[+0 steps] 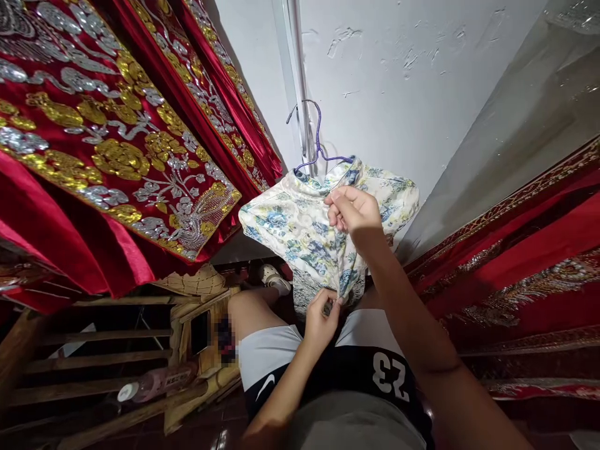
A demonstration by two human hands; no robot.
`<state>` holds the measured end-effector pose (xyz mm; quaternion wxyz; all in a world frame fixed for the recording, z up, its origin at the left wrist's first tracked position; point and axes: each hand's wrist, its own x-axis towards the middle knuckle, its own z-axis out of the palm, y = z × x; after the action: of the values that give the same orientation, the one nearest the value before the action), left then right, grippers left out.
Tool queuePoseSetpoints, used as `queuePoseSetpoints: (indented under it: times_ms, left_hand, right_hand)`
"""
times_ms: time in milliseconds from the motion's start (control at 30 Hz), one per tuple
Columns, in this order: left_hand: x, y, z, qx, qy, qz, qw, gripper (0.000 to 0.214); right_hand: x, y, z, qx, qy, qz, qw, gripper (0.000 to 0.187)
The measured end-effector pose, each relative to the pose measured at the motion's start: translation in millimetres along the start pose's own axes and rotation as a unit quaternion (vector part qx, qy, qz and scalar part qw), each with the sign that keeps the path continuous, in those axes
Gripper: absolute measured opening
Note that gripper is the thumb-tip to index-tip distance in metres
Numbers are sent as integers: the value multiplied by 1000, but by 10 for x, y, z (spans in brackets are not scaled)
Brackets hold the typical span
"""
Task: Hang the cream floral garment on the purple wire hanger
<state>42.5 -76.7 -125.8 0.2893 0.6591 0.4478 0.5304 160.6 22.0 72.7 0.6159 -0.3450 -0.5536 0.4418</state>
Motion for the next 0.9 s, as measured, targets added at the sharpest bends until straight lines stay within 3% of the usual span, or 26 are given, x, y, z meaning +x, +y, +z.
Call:
queuePoseSetpoints:
  times_ms: [67,267,367,467,600,700,800,900]
  left_hand:
    - [256,144,-136,-18,6,37,999,7]
    - [1360,888,-582,-15,120,206,971,31]
    - [1718,1148,-657,46,74,246,965,17]
    - [1799,1242,-626,89,73,284,952,10]
    - [1688,1220,-576,110,100,310,939,8]
    - [1649,1193,-611,110,136,300,938,10]
    - [1717,1158,-776,69,193,267,942,13]
    - [1824,1031,-1082,-6,221,191,956,21]
  right_hand:
    - [-84,1,3,-3,-1,3,1000,23]
    - [-179,-95,-3,-41,-23,-10,999,24]
    - [-168,-72,-14,-51,-11,-38,998,24]
    - [-164,89,2,-80,25,-45,995,26]
    - [-191,325,81,-166,99,-53,980,27]
    - [-186,395,117,-196,90,-56,975,24]
    - [-172,445,80,-212,39,-29,976,25]
    - [-257,563,-12,-217,24,3,976,32]
